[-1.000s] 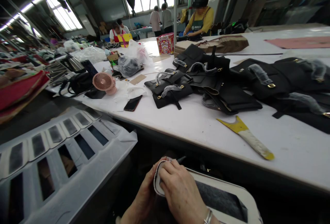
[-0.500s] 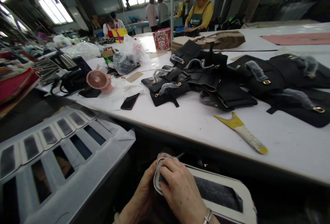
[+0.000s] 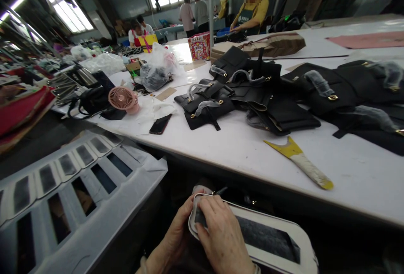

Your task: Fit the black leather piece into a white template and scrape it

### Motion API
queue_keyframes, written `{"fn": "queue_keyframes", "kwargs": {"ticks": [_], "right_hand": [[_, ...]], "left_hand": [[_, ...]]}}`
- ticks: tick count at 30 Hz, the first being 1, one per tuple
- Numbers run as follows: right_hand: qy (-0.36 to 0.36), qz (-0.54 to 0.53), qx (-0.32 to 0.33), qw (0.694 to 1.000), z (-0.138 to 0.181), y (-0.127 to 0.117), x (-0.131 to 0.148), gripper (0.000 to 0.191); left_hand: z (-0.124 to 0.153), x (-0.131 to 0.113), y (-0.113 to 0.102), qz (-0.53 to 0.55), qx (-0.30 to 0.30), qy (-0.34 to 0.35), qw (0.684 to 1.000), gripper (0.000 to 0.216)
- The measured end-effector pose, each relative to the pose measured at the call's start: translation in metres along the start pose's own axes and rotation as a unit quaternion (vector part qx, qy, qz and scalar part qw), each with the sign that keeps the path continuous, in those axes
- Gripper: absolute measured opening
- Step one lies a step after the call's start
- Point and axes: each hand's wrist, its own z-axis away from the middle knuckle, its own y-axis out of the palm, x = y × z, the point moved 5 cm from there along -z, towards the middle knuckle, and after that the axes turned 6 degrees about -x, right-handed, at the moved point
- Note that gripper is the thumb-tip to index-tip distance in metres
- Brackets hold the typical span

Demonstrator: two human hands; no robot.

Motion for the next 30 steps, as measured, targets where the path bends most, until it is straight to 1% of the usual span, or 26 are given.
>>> {"fn": "queue_keyframes", "kwargs": {"ticks": [3, 6, 12, 15, 17, 20, 23, 26, 30], "right_hand": [[-0.004, 0.0, -0.013, 1.0, 0.002, 0.001, -0.002, 0.035], [-0.003, 0.0, -0.021, 1.0, 0.003, 0.003, -0.003, 0.034], [-0.01, 0.0, -0.037, 0.999, 0.004, 0.002, -0.002, 0.033], [-0.014, 0.004, -0.046, 0.999, 0.005, 0.001, -0.002, 0.034], [-0.018, 0.01, -0.056, 0.998, 0.005, 0.001, -0.002, 0.034], [-0.028, 0.013, -0.072, 0.997, 0.006, 0.001, -0.003, 0.032], [-0.031, 0.002, -0.073, 0.997, 0.006, 0.002, -0.004, 0.033], [-0.029, -0.01, -0.059, 0.998, 0.005, 0.004, -0.006, 0.035], [-0.021, -0.024, -0.054, 0.998, 0.003, 0.002, -0.009, 0.032]], "left_hand": [[-0.001, -0.002, -0.002, -0.043, -0.001, 0.011, 0.999, 0.044], [-0.003, -0.003, -0.005, -0.071, -0.019, 0.012, 0.997, 0.043], [-0.002, -0.007, 0.001, -0.073, 0.005, -0.016, 0.997, 0.041], [-0.002, -0.007, 0.002, -0.091, -0.005, -0.023, 0.996, 0.041], [-0.002, -0.006, 0.002, -0.105, -0.021, -0.013, 0.994, 0.04], [-0.001, -0.008, 0.001, -0.136, -0.039, 0.024, 0.99, 0.037], [0.0, -0.012, 0.002, -0.183, -0.04, 0.053, 0.981, 0.038], [-0.001, -0.016, 0.002, -0.229, -0.041, 0.069, 0.97, 0.037], [-0.005, -0.022, 0.007, -0.27, -0.021, 0.081, 0.959, 0.037]]}}
